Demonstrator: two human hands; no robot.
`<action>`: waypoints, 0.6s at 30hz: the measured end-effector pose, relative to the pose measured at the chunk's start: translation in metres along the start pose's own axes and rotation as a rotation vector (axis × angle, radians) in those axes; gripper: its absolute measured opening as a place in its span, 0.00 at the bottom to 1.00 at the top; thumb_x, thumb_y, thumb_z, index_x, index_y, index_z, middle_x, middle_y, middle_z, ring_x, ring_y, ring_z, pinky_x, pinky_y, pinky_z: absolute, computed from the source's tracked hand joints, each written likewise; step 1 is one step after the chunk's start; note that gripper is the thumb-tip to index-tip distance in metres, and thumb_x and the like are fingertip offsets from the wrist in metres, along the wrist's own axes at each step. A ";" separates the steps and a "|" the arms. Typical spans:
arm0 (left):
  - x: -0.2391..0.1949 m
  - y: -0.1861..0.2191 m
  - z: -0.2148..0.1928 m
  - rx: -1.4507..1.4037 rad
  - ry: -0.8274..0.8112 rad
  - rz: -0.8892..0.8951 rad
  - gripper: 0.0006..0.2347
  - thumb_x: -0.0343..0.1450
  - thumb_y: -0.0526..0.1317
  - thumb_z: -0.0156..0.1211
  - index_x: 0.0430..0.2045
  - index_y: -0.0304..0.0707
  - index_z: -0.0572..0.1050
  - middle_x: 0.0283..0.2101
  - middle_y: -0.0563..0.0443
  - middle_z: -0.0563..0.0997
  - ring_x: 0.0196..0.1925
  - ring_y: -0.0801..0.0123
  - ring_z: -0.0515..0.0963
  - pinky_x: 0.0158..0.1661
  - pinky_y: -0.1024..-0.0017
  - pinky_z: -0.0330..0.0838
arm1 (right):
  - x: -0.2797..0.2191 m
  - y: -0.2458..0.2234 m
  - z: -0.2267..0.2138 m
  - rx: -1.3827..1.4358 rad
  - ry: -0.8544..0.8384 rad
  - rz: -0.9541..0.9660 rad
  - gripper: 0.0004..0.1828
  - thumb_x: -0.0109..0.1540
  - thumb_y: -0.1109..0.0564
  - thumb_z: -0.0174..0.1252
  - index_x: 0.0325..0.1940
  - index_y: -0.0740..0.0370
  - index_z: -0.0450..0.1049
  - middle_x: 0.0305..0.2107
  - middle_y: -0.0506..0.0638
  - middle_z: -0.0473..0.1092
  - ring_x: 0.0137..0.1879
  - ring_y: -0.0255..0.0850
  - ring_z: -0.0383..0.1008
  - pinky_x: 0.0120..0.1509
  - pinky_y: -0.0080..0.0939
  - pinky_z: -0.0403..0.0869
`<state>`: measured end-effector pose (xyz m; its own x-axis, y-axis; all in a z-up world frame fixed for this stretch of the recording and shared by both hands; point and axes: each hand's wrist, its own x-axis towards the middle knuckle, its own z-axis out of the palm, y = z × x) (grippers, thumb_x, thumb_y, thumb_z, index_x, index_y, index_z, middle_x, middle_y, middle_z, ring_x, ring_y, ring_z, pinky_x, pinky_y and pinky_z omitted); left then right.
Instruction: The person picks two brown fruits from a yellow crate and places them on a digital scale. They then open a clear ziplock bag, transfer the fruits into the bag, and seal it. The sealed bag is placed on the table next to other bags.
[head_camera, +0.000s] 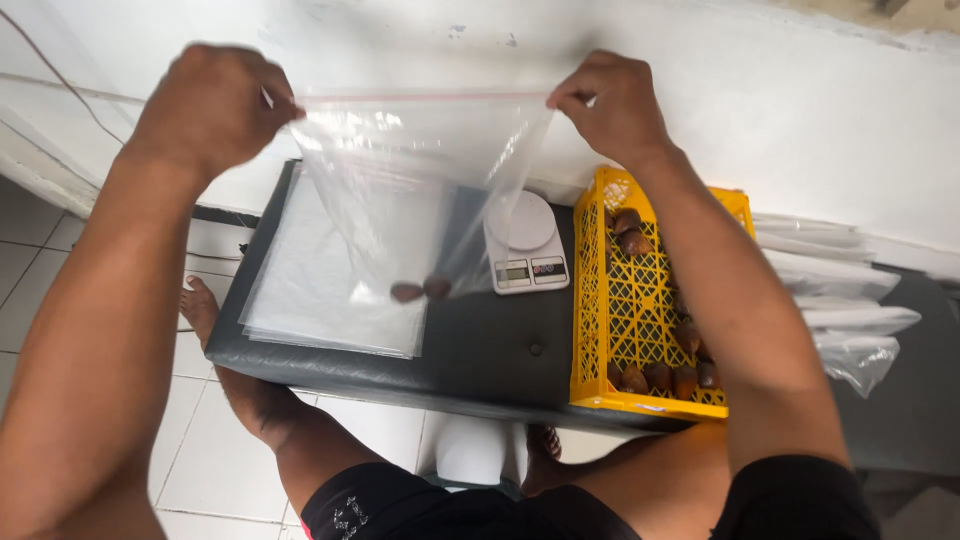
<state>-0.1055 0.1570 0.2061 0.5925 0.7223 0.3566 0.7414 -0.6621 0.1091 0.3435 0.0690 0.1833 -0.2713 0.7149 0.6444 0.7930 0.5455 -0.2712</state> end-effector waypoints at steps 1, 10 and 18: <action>0.001 -0.010 -0.001 0.005 0.006 -0.006 0.07 0.75 0.43 0.68 0.33 0.40 0.85 0.40 0.46 0.85 0.42 0.49 0.81 0.50 0.59 0.71 | 0.007 -0.007 0.003 0.003 0.001 -0.009 0.07 0.65 0.68 0.70 0.39 0.58 0.86 0.31 0.47 0.73 0.32 0.34 0.70 0.38 0.32 0.69; -0.121 0.048 0.026 -0.244 -0.060 -0.188 0.05 0.72 0.30 0.54 0.33 0.45 0.71 0.34 0.52 0.79 0.33 0.56 0.77 0.35 0.60 0.68 | -0.112 -0.028 0.062 0.006 -0.213 0.208 0.05 0.70 0.53 0.57 0.43 0.54 0.75 0.39 0.46 0.77 0.45 0.45 0.79 0.48 0.46 0.74; -0.186 0.020 0.146 -0.120 -1.022 -0.523 0.31 0.72 0.55 0.61 0.71 0.54 0.59 0.61 0.36 0.79 0.64 0.45 0.79 0.59 0.47 0.75 | -0.205 -0.036 0.117 -0.016 -0.752 -0.009 0.10 0.68 0.47 0.57 0.41 0.52 0.77 0.32 0.50 0.77 0.42 0.44 0.80 0.51 0.42 0.77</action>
<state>-0.1548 0.0388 0.0065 0.2404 0.7019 -0.6705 0.9694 -0.2088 0.1290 0.3066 -0.0461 -0.0225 -0.5728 0.8195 -0.0170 0.7951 0.5505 -0.2545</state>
